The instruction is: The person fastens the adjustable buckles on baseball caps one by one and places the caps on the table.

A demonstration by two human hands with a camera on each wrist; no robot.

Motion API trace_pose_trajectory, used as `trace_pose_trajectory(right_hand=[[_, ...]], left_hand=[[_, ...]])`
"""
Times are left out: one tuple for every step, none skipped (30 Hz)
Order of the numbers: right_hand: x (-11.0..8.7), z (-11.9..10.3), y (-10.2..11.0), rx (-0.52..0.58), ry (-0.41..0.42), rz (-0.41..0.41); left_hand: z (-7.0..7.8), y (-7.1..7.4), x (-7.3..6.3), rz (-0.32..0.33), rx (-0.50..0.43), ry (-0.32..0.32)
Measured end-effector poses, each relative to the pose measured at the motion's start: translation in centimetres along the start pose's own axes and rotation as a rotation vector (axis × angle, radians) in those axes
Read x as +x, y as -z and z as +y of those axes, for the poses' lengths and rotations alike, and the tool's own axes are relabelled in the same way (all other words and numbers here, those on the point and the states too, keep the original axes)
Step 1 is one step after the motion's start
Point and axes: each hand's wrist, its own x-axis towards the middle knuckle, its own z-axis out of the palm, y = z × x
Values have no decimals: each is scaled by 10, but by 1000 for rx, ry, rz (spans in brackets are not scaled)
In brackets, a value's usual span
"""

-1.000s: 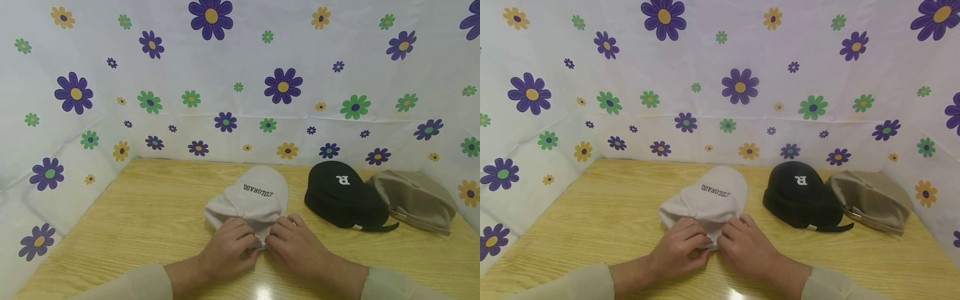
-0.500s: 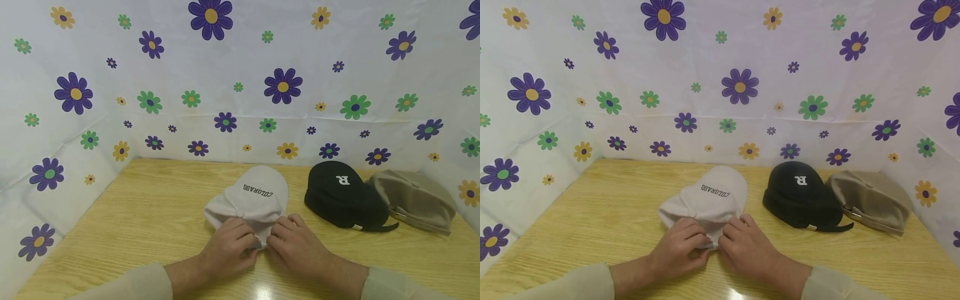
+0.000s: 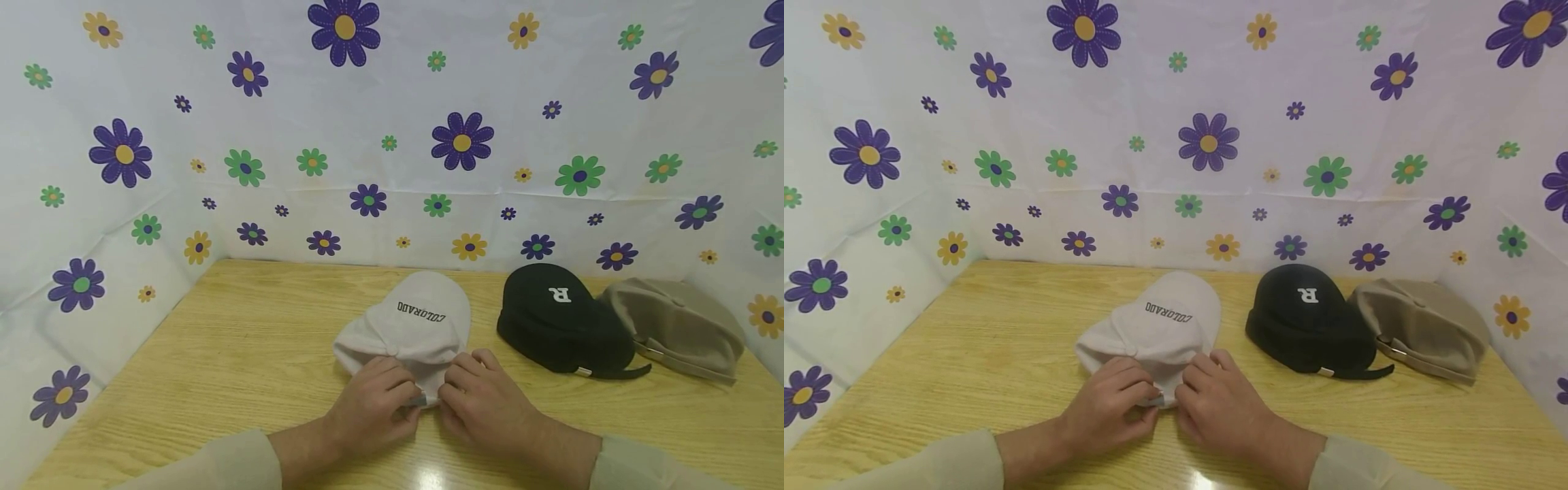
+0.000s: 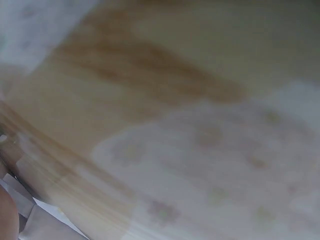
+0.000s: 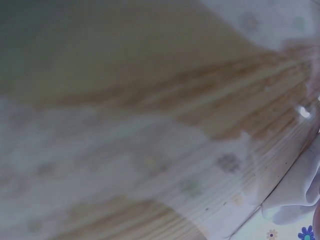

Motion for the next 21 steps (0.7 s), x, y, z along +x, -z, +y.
trace_pose_trajectory(right_hand=[[0, 0, 0, -5, -1, 2], [0, 0, 0, -8, -1, 6], [0, 0, 0, -12, -1, 11], [0, 0, 0, -12, -1, 15], [0, 0, 0, -14, -3, 14], [0, 0, 1, -14, -4, 15], [0, 0, 1, -13, -6, 16], [0, 0, 0, -12, -6, 19], [0, 0, 0, -14, -6, 19], [0, 1, 0, -15, -5, 18], [0, 1, 0, -15, -6, 20], [0, 1, 0, -15, -6, 23], [0, 1, 0, -16, -7, 24], [0, 1, 0, -17, -7, 24], [0, 1, 0, -19, -8, 24], [1, 1, 0, -18, -10, 25], [0, 1, 0, -18, -13, 26], [0, 1, 0, -21, -15, 21], [0, 1, 0, -23, -17, 19], [0, 1, 0, -24, -19, 16], [0, 1, 0, -29, -21, 11]], left_hand=[[0, 0, 0, 0, 0, 1], [0, 0, 0, 1, -1, 3], [0, 0, 0, 1, -2, 6], [0, 0, 0, 2, -2, 5], [0, 0, 0, 3, -1, 5], [0, 0, 0, 2, -1, 5], [0, 0, 0, 1, -1, 6], [0, 0, 0, 1, -1, 6], [0, 0, 0, 0, 0, 6], [0, 0, 0, -1, 1, 6], [0, 0, 0, -2, 1, 7], [0, 0, 0, -3, 2, 7], [-1, 0, 0, -3, 2, 7], [0, 0, 0, -3, 3, 6], [0, 0, 0, -4, 3, 6], [0, 0, 0, -4, 3, 6], [0, 0, 0, -5, 3, 6], [0, 0, 0, -5, 2, 6], [0, 0, 0, -5, 2, 7], [0, 0, 0, -6, 1, 7], [0, 0, 0, -7, 0, 8]])
